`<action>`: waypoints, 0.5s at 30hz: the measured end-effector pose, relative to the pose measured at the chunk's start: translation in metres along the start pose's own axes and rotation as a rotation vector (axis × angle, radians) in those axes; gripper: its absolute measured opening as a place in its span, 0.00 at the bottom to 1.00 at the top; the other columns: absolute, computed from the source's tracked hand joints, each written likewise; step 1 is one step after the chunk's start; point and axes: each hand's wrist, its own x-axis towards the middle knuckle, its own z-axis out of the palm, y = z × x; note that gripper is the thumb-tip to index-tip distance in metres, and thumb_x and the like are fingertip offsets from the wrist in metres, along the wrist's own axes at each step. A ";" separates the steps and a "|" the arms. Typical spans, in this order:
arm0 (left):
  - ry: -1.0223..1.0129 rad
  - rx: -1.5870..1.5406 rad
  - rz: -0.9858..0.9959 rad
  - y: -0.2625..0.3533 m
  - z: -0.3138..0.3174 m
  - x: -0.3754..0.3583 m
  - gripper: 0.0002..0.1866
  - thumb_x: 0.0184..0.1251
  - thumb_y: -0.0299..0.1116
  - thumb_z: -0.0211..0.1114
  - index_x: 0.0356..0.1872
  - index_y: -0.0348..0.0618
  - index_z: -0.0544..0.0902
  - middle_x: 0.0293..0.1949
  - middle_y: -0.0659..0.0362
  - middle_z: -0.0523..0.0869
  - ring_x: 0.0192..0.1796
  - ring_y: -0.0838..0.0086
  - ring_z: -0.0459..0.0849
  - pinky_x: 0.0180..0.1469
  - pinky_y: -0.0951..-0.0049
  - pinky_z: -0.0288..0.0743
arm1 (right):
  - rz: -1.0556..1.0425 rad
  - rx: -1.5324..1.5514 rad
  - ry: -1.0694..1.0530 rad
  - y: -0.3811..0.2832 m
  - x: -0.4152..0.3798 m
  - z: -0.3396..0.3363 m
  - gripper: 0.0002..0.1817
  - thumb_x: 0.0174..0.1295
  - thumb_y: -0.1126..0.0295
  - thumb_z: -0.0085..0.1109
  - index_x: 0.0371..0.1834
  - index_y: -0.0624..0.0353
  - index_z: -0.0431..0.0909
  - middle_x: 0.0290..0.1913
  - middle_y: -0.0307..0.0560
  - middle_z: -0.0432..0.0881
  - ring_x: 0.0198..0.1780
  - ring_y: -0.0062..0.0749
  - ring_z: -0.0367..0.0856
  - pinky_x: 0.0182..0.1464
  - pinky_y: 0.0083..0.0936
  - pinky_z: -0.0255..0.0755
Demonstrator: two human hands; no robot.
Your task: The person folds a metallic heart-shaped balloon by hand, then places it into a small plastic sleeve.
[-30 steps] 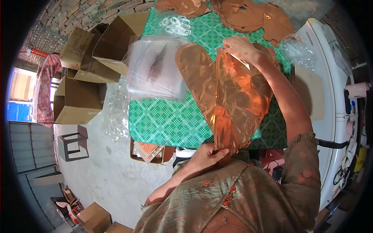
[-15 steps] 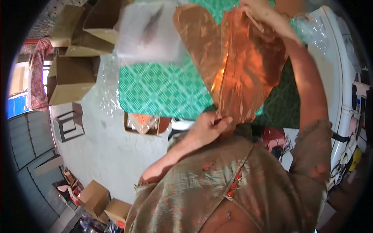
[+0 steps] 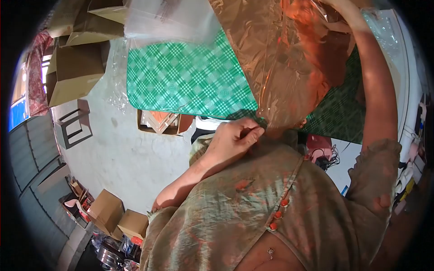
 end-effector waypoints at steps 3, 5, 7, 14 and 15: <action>0.307 0.305 0.319 0.004 0.004 -0.003 0.12 0.70 0.29 0.75 0.51 0.39 0.86 0.32 0.58 0.89 0.30 0.77 0.87 0.33 0.74 0.80 | -0.022 -0.014 -0.005 0.001 0.002 -0.001 0.14 0.67 0.58 0.59 0.42 0.57 0.86 0.43 0.58 0.88 0.49 0.59 0.86 0.49 0.52 0.77; 0.434 0.436 0.515 -0.003 0.005 0.002 0.18 0.64 0.28 0.78 0.53 0.44 0.85 0.34 0.56 0.88 0.31 0.69 0.88 0.32 0.70 0.81 | -0.038 -0.008 -0.007 -0.006 0.001 -0.006 0.14 0.67 0.59 0.59 0.42 0.57 0.85 0.43 0.58 0.88 0.49 0.59 0.86 0.49 0.52 0.77; 0.445 0.553 0.563 -0.007 0.005 0.005 0.18 0.63 0.29 0.79 0.53 0.45 0.85 0.35 0.57 0.88 0.31 0.68 0.88 0.32 0.69 0.81 | -0.050 0.000 -0.002 -0.013 -0.002 -0.011 0.14 0.67 0.59 0.58 0.42 0.57 0.85 0.44 0.58 0.88 0.49 0.60 0.85 0.50 0.52 0.77; 0.520 0.661 0.653 -0.013 0.009 0.013 0.18 0.61 0.31 0.80 0.51 0.45 0.87 0.31 0.59 0.87 0.26 0.68 0.86 0.27 0.68 0.78 | -0.040 -0.060 -0.023 -0.010 0.005 -0.007 0.16 0.67 0.56 0.59 0.43 0.59 0.85 0.45 0.60 0.88 0.51 0.60 0.85 0.51 0.53 0.77; 0.524 0.677 0.643 -0.012 0.009 0.013 0.18 0.61 0.31 0.80 0.51 0.45 0.87 0.30 0.59 0.87 0.25 0.68 0.85 0.26 0.68 0.78 | -0.036 -0.065 -0.030 -0.011 0.005 -0.007 0.17 0.67 0.56 0.59 0.43 0.59 0.85 0.45 0.60 0.88 0.51 0.60 0.85 0.51 0.53 0.77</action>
